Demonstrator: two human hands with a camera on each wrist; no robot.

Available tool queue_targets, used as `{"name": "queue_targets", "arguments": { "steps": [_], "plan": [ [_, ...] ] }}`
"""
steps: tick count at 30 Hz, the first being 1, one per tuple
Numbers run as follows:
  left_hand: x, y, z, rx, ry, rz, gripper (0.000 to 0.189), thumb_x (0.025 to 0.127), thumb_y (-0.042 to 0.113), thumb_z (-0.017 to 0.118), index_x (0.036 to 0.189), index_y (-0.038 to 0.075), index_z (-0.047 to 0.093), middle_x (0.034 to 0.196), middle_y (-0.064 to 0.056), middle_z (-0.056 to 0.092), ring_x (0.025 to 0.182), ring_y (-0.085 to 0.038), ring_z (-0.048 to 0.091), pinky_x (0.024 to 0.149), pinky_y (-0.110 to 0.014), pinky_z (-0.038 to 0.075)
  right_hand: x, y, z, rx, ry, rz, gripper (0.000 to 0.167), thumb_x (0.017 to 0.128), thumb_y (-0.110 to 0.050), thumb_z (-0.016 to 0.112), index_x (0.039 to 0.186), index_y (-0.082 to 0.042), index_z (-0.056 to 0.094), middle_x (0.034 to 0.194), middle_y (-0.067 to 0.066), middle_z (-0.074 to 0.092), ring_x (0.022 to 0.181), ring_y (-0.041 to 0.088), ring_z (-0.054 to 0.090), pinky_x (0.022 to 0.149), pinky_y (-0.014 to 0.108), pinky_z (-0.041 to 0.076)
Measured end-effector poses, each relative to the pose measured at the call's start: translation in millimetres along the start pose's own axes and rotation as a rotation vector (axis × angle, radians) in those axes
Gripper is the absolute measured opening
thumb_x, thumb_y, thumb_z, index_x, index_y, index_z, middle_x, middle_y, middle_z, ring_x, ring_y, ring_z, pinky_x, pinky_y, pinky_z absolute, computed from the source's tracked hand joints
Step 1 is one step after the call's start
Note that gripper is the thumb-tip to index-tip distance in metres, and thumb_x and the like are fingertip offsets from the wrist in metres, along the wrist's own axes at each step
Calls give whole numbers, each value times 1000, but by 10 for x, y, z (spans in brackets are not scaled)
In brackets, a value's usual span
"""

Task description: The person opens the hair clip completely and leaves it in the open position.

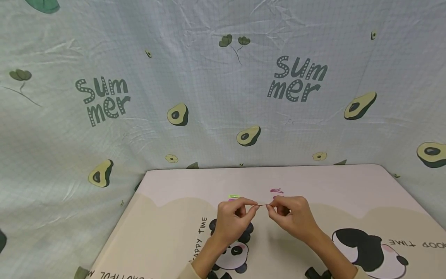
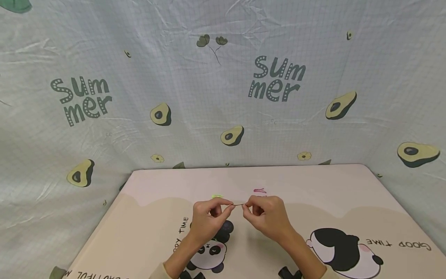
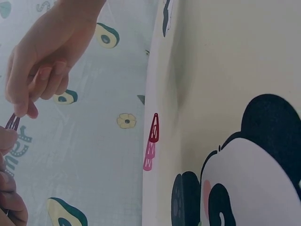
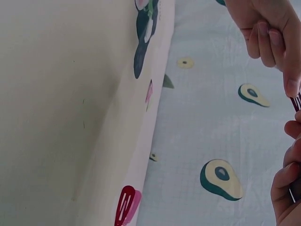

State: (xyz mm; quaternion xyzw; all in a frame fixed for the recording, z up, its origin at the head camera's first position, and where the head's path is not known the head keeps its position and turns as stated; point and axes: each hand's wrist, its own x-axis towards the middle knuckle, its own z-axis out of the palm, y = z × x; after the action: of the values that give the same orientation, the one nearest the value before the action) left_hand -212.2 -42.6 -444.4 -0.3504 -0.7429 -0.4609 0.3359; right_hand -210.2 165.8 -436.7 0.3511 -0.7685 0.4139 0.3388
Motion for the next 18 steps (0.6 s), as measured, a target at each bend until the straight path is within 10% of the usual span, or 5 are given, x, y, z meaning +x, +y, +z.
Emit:
{"name": "queue_targets", "arguments": {
  "steps": [18],
  "plan": [
    [-9, 15, 9, 9, -3, 7, 13, 82, 0, 81, 88, 11, 77, 47, 4, 43, 49, 9, 30, 45, -8, 24, -4, 7, -4, -1, 7, -6, 30, 70, 9, 79, 76, -19, 72, 55, -13, 48, 53, -10, 37, 47, 8, 33]
  ]
}}
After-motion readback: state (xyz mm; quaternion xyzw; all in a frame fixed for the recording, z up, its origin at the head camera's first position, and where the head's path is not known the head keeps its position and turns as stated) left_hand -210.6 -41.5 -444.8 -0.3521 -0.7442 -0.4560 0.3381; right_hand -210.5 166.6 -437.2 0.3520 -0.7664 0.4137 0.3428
